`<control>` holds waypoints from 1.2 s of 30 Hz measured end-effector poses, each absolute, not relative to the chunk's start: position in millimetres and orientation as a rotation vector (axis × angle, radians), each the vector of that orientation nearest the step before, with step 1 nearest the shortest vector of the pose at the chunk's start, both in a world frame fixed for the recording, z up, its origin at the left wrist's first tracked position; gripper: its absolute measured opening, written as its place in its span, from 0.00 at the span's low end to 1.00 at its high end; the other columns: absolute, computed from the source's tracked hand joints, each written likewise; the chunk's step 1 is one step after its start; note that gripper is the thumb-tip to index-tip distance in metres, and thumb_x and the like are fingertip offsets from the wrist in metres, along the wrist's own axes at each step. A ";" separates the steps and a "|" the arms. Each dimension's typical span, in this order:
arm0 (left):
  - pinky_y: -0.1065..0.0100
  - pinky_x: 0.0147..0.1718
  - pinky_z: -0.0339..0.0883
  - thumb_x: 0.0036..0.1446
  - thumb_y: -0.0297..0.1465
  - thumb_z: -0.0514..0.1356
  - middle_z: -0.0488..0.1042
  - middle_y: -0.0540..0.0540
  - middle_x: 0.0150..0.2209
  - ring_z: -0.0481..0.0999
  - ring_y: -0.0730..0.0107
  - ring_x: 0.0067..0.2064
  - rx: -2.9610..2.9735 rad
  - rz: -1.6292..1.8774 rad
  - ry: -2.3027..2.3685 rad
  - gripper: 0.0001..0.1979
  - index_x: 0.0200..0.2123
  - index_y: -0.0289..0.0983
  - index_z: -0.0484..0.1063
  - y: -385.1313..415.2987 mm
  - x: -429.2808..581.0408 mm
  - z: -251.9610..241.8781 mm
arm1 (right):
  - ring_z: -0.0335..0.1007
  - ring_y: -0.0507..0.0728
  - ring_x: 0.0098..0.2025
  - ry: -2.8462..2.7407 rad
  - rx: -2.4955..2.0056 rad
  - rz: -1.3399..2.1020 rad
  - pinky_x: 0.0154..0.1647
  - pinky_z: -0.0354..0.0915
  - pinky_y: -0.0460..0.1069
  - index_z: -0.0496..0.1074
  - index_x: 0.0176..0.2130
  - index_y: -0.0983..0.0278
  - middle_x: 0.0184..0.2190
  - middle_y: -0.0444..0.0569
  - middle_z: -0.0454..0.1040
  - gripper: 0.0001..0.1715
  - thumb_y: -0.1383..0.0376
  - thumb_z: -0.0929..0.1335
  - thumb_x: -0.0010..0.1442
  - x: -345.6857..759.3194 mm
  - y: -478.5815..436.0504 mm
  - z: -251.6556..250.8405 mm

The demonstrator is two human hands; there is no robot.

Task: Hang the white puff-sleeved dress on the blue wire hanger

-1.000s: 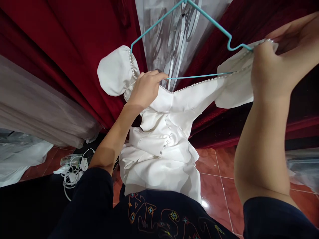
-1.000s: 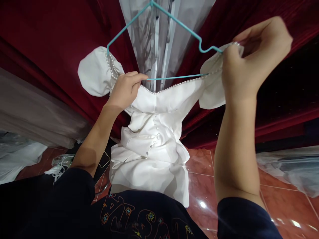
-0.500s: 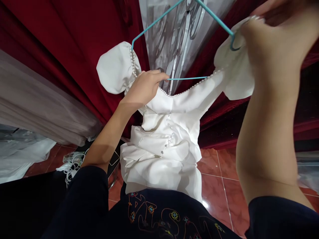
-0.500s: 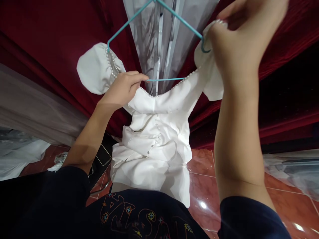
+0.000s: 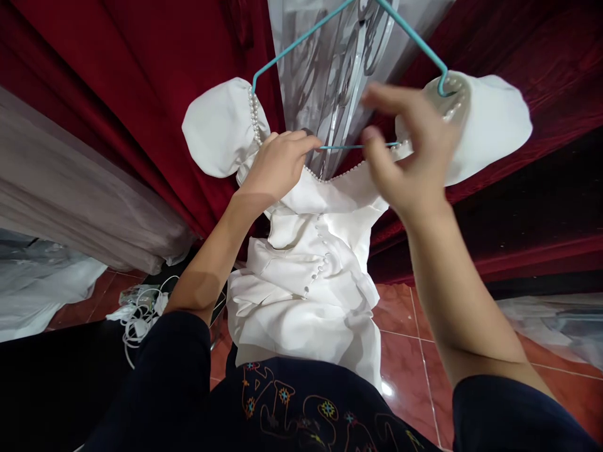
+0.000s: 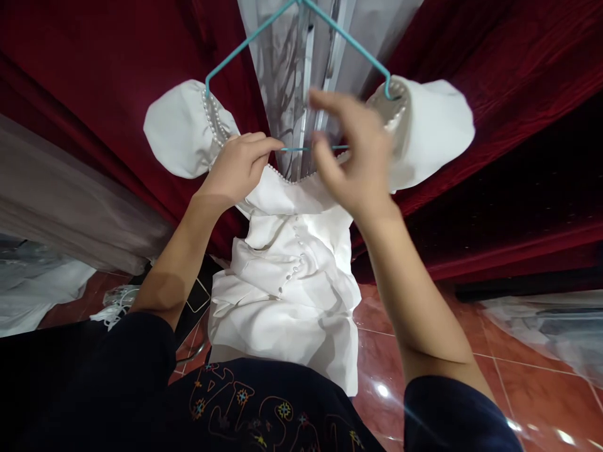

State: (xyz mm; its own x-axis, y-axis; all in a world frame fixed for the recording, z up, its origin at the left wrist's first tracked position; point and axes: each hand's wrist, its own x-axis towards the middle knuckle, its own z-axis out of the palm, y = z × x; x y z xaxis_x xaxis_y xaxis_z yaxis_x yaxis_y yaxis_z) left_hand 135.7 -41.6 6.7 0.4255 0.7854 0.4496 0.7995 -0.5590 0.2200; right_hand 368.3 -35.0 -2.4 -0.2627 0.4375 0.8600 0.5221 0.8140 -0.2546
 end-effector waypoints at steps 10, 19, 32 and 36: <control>0.53 0.62 0.65 0.76 0.31 0.48 0.76 0.42 0.56 0.74 0.55 0.61 -2.669 -0.958 -1.399 0.19 0.62 0.45 0.73 -41.0 127.1 4.8 | 0.74 0.63 0.52 -1.832 -0.899 -0.108 0.59 0.64 0.62 0.73 0.55 0.56 0.50 0.52 0.80 0.19 0.59 0.59 0.73 321.8 -22.8 -59.1; 0.54 0.72 0.53 0.79 0.33 0.48 0.70 0.51 0.64 0.49 0.63 0.76 -2.237 -1.125 -1.639 0.20 0.69 0.52 0.59 -29.1 91.6 -2.0 | 0.73 0.64 0.53 -1.786 -0.930 -0.104 0.60 0.62 0.64 0.74 0.52 0.55 0.48 0.51 0.79 0.18 0.63 0.59 0.71 320.0 -26.5 -60.6; 0.71 0.35 0.68 0.67 0.22 0.55 0.76 0.60 0.31 0.70 0.79 0.35 -1.986 -1.339 -1.977 0.13 0.36 0.38 0.78 -28.0 17.9 30.6 | 0.71 0.61 0.42 -1.775 -1.070 -0.180 0.53 0.67 0.62 0.73 0.39 0.56 0.37 0.50 0.77 0.20 0.48 0.62 0.73 332.6 -17.9 -44.4; 0.69 0.31 0.65 0.58 0.24 0.55 0.77 0.54 0.28 0.73 0.69 0.35 -2.267 -1.132 -2.063 0.14 0.35 0.38 0.82 -53.6 20.8 15.3 | 0.71 0.61 0.41 -1.781 -1.095 -0.194 0.52 0.68 0.62 0.71 0.38 0.56 0.35 0.50 0.77 0.22 0.45 0.61 0.73 332.3 -14.6 -44.7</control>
State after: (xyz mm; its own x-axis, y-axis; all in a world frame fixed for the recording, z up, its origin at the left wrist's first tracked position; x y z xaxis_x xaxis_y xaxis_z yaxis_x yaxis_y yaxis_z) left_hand 20.8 -53.6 15.3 -0.0331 0.9161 0.3996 0.8292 -0.1980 0.5227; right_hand 332.3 -14.6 -44.7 -0.0951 0.5854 0.8051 0.7452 0.5781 -0.3324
